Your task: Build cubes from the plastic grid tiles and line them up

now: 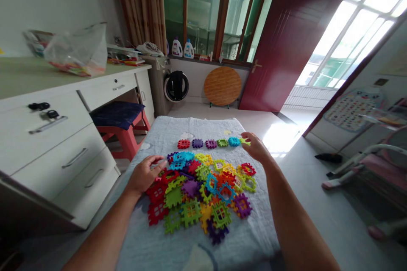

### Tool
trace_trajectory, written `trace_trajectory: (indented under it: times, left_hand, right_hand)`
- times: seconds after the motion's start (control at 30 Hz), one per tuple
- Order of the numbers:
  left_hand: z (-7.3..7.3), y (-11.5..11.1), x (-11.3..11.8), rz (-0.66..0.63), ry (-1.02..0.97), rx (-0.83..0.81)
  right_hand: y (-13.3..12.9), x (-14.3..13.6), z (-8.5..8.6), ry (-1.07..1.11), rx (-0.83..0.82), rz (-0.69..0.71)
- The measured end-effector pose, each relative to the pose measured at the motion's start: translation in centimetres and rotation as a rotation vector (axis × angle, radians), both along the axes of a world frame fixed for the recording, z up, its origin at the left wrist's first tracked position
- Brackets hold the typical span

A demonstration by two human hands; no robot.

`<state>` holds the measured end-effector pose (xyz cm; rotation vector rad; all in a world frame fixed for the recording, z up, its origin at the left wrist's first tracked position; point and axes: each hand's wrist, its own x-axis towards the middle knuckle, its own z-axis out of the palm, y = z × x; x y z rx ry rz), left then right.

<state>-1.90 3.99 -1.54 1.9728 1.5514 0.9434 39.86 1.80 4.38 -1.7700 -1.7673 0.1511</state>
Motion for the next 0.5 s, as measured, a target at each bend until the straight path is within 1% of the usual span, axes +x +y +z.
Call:
trace_trajectory:
  times: [0.07,0.13,0.23,0.3,0.37,0.43,0.5]
  left_hand:
    - [-0.1,0.2,-0.1,0.006,0.01,0.021]
    - [-0.4,0.5,-0.2,0.009,0.01,0.02]
    - [-0.9,0.7,-0.3,0.02,0.011,0.016]
    - [-1.2,0.8,-0.4,0.025,0.028,0.02]
    - [-1.4,0.9,-0.5,0.032,0.053,0.03]
    - [-1.4,0.8,-0.5,0.041,0.076,0.033]
    - [-1.3,0.7,-0.5,0.045,0.093,0.026]
  right_hand:
    - [-2.5,1.7,-0.8,-0.034,-0.105,-0.044]
    - [-4.3,2.6,-1.9,-0.061,-0.229,-0.045]
    - [-5.5,2.6,-4.0,-0.061,-0.337,-0.024]
    - [-5.5,2.4,-5.2,-0.069,-0.35,-0.019]
    - [-5.4,2.2,-5.9,-0.072,-0.342,-0.014]
    - [-5.3,2.1,-6.0,-0.036,-0.327,-0.018]
    - [-5.3,1.9,-5.7,0.01,-0.285,-0.038]
